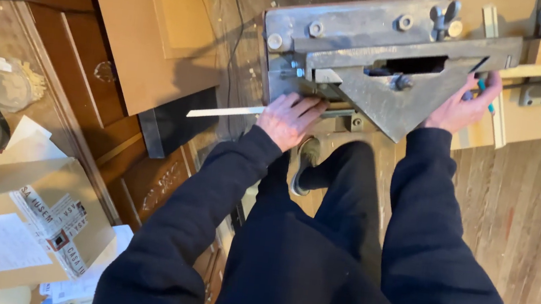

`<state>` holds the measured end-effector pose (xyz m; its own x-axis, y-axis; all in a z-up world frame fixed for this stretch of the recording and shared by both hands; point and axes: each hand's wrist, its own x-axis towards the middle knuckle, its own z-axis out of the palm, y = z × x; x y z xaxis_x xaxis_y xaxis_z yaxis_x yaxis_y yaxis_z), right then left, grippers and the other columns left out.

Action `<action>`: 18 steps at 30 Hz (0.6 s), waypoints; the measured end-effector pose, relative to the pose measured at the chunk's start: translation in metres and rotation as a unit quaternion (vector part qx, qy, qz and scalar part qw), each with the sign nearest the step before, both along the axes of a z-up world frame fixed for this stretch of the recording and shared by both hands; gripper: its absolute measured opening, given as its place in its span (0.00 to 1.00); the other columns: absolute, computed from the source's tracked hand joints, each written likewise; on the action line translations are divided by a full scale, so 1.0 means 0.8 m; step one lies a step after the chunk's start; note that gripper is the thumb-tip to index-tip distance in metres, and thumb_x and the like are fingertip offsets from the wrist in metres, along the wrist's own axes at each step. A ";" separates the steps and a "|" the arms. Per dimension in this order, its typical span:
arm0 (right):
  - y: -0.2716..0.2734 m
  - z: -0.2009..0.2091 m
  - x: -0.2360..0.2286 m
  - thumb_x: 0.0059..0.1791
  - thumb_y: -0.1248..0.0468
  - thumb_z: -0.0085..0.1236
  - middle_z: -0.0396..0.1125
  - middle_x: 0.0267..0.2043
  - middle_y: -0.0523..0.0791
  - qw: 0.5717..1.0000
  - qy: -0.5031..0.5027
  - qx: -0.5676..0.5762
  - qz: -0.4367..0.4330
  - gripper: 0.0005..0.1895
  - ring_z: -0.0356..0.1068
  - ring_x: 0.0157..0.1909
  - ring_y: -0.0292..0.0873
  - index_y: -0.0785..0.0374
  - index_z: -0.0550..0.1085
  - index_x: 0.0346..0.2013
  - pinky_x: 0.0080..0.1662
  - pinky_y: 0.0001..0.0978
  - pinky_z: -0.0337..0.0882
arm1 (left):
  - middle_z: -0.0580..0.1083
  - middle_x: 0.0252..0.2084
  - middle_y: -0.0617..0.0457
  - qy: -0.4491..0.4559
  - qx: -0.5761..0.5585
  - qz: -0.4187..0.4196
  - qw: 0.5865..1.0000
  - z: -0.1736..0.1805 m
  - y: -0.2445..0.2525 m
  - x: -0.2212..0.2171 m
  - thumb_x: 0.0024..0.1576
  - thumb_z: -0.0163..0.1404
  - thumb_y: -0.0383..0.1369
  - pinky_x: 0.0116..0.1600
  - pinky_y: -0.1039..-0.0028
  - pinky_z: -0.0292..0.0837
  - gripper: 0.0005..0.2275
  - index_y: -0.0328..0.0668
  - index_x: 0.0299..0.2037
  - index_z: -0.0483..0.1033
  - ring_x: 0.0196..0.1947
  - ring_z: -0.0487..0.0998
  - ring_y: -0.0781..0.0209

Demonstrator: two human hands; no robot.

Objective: Measuring and marking wooden frame mouldings with a pencil to prepare for cutting.

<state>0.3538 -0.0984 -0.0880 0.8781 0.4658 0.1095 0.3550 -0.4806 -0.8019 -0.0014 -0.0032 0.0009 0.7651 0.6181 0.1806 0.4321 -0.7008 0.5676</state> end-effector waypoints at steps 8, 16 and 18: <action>0.017 0.021 -0.006 0.59 0.63 0.53 0.71 0.62 0.51 1.000 -0.001 -0.018 0.017 0.20 0.70 0.64 0.47 0.63 0.66 0.65 0.65 0.39 0.66 | 0.74 0.54 0.58 -0.002 0.032 -0.004 0.999 -0.010 0.004 -0.001 0.58 0.57 0.33 0.48 0.68 0.71 0.18 0.44 0.58 0.75 0.46 0.72 0.57; 0.016 0.007 -0.002 0.58 0.60 0.56 0.71 0.62 0.52 0.999 -0.017 -0.019 0.024 0.24 0.71 0.64 0.49 0.63 0.64 0.67 0.66 0.40 0.66 | 0.73 0.55 0.58 0.025 0.037 -0.020 0.999 -0.011 0.004 -0.002 0.53 0.57 0.32 0.48 0.69 0.71 0.21 0.44 0.60 0.74 0.47 0.72 0.58; 0.009 0.012 -0.001 0.58 0.59 0.56 0.71 0.63 0.51 1.000 -0.013 -0.020 0.020 0.24 0.71 0.65 0.49 0.63 0.64 0.67 0.66 0.39 0.66 | 0.73 0.55 0.57 0.021 0.036 -0.020 0.999 -0.012 0.000 -0.001 0.55 0.57 0.32 0.49 0.69 0.71 0.21 0.45 0.60 0.74 0.48 0.72 0.58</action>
